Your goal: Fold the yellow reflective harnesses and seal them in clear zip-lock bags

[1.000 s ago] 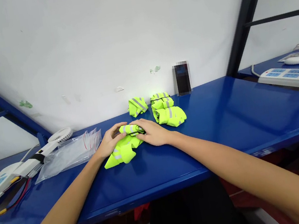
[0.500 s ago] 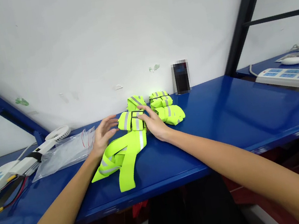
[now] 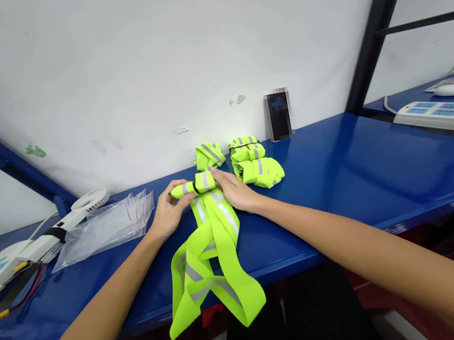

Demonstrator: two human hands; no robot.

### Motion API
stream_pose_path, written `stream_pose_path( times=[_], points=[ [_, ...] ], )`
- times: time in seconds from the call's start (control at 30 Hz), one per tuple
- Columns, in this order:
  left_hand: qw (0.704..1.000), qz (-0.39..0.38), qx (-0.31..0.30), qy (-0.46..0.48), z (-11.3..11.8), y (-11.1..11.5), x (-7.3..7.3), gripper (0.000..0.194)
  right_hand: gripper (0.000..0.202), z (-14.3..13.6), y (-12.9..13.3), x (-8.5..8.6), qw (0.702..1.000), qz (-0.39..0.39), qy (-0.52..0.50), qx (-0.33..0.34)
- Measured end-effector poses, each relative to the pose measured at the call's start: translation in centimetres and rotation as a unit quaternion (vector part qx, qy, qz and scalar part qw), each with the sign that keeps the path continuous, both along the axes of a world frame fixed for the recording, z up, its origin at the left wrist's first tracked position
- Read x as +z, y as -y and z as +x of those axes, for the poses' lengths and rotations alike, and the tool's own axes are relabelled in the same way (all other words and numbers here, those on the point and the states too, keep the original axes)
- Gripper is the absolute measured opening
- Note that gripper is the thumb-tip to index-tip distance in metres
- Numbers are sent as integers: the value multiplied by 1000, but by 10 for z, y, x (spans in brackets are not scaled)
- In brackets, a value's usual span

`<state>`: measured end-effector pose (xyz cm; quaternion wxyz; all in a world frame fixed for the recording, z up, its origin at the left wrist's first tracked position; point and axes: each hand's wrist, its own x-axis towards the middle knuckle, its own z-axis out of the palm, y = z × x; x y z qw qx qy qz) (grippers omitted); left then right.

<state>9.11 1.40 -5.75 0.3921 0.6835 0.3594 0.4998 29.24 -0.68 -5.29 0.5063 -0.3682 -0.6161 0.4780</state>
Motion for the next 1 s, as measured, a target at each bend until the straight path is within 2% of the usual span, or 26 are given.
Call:
stream_pose_path(
  times=[0.03,0.1,0.17,0.27,0.33,0.4,0.43,0.5,0.57,0.63,0.7,0.73,0.8,0.87,0.93,1.0],
  points=[
    [999,-13,34,36,0,-2,0,40,50,1,2,-1,999,13,27,15],
    [988,-53,84,120,0,-5,2,42,72,2,6,-2,994,42,87,41],
    [972,-85,93,197,-1,-6,6,41,89,5,9,-2,987,80,128,51],
    [954,-110,66,271,0,-4,13,35,76,9,11,-1,982,130,133,37],
    [950,-133,49,277,0,-2,15,33,78,10,9,0,972,175,158,6],
    [952,-161,35,259,2,1,14,34,84,10,7,0,944,251,210,-29],
    [952,-174,29,249,3,2,14,34,80,9,6,0,926,295,234,-37],
    [951,-201,13,234,6,5,13,40,58,7,6,0,894,364,260,-33],
    [949,-222,-15,222,8,8,13,53,39,3,7,0,892,379,244,-38],
    [953,-220,-49,204,9,8,12,68,30,-1,8,1,930,318,178,-56],
    [966,-186,-58,170,7,7,9,75,33,-5,8,3,974,199,79,-76],
    [977,-152,-48,139,5,6,6,76,35,-5,7,3,987,134,30,-86],
    [998,-53,-18,34,0,3,2,78,47,-5,3,3,993,26,-48,-103],
    [993,69,3,-92,-3,3,-2,81,61,-4,-1,3,988,-40,-103,-106],
    [969,176,22,-171,-4,5,-2,76,57,-3,-3,3,984,-84,-137,-75],
    [950,241,46,-192,-2,7,1,60,41,-3,-4,3,980,-121,-155,-31]
  ],
)
